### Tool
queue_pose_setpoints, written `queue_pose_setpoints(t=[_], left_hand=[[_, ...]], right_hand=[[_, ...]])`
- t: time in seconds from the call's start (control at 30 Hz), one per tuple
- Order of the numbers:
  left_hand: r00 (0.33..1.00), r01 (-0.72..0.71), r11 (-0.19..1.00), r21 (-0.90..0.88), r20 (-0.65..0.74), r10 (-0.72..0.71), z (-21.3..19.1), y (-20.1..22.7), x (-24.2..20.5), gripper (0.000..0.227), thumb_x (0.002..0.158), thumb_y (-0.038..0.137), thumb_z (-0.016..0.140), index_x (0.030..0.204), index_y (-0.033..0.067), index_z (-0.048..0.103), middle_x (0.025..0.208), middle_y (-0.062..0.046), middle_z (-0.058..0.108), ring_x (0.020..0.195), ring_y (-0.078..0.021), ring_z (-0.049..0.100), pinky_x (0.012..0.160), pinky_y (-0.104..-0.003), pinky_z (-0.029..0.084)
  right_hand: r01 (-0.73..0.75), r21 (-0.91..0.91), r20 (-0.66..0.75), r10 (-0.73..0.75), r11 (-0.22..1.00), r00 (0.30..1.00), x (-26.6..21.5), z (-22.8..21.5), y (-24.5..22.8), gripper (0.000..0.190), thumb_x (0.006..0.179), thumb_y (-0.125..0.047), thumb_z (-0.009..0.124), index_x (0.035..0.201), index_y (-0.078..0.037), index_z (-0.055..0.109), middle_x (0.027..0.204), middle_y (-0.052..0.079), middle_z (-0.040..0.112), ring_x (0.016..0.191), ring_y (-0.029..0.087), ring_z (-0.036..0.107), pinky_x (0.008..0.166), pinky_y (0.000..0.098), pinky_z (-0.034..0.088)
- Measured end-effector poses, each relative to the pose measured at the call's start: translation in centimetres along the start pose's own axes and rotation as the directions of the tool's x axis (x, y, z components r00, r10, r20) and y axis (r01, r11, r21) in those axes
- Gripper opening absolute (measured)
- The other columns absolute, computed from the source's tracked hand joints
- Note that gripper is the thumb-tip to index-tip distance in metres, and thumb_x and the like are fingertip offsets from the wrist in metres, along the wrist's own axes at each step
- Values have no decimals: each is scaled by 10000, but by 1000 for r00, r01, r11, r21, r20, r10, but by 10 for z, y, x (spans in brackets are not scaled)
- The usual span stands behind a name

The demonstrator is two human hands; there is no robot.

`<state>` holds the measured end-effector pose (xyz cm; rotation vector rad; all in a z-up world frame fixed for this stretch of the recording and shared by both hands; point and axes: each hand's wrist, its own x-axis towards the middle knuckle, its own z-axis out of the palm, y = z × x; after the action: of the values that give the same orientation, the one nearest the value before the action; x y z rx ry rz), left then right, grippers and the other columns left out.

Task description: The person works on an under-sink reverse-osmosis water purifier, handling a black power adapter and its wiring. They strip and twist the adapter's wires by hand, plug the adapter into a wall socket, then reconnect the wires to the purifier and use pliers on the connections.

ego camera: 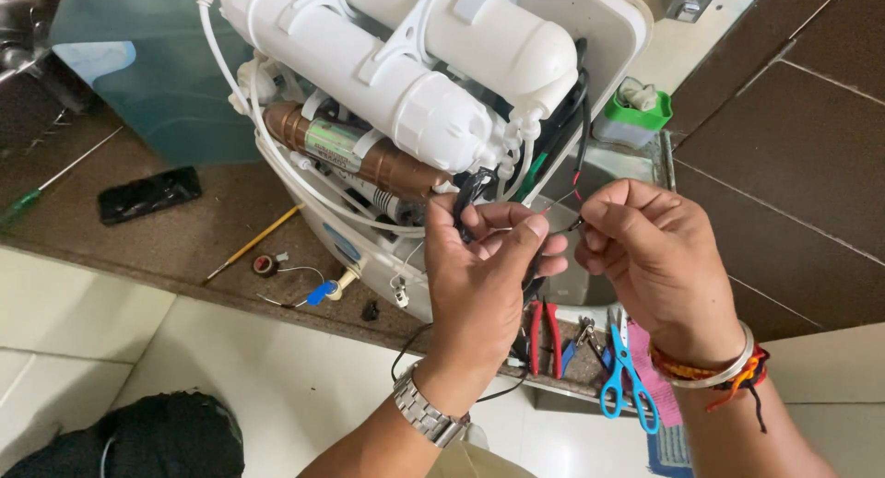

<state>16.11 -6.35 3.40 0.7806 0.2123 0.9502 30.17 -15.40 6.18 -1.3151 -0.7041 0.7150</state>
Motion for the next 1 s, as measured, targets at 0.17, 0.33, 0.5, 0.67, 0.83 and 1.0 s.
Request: queue_pose_setpoints(t=[0.17,0.33,0.5,0.67,0.83,1.0], left_hand=[[1000,20,997,-70,-6,-21,-1,-4,-3,395,942,37,709,1160,61,380,985,-109,648,783,-145,687,620,-292,600],[999,41,996,-76,-2,-41,-2,2,-6,389,935,31,702,1166,54,390,966,-110,655,784,-143,690,635,-301,619],[999,54,997,-63,-3,-54,-5,-4,-9,380,943,26,703,1122,34,368,975,-123,657,797,-149,699,646,-312,631],[998,48,996,-80,44,-44,-9,-3,-8,386,944,13,704,1129,32,366,995,-136,668,824,-154,709,685,-309,638],[997,28,997,-72,68,-23,-11,2,-7,371,954,1,701,1132,24,376,993,-134,671,836,-160,713,702,-312,641],[998,39,997,-68,51,-35,-15,2,-3,379,939,5,704,1142,31,386,981,-128,677,813,-161,715,680,-312,638]], right_hand=[[-78,191,-17,83,978,996,-6,2,7,159,1013,-153,637,943,-13,663,767,48,621,670,143,593,615,304,486],[-101,263,2,105,959,995,-14,5,16,151,994,-144,624,993,-2,675,801,59,654,695,137,607,626,286,482],[-94,261,-2,98,961,995,-17,11,14,113,963,-67,618,1009,23,669,857,72,696,751,139,651,698,294,537],[-43,105,11,42,994,999,-17,4,20,95,1020,-47,647,1050,38,679,844,74,679,712,132,619,637,267,500],[-72,180,27,68,981,997,-16,20,10,98,990,-85,609,994,1,658,824,74,709,691,151,690,608,278,552],[-69,190,78,55,979,995,-9,13,22,92,1001,-85,623,1011,-5,667,830,84,716,680,126,673,569,243,509]])
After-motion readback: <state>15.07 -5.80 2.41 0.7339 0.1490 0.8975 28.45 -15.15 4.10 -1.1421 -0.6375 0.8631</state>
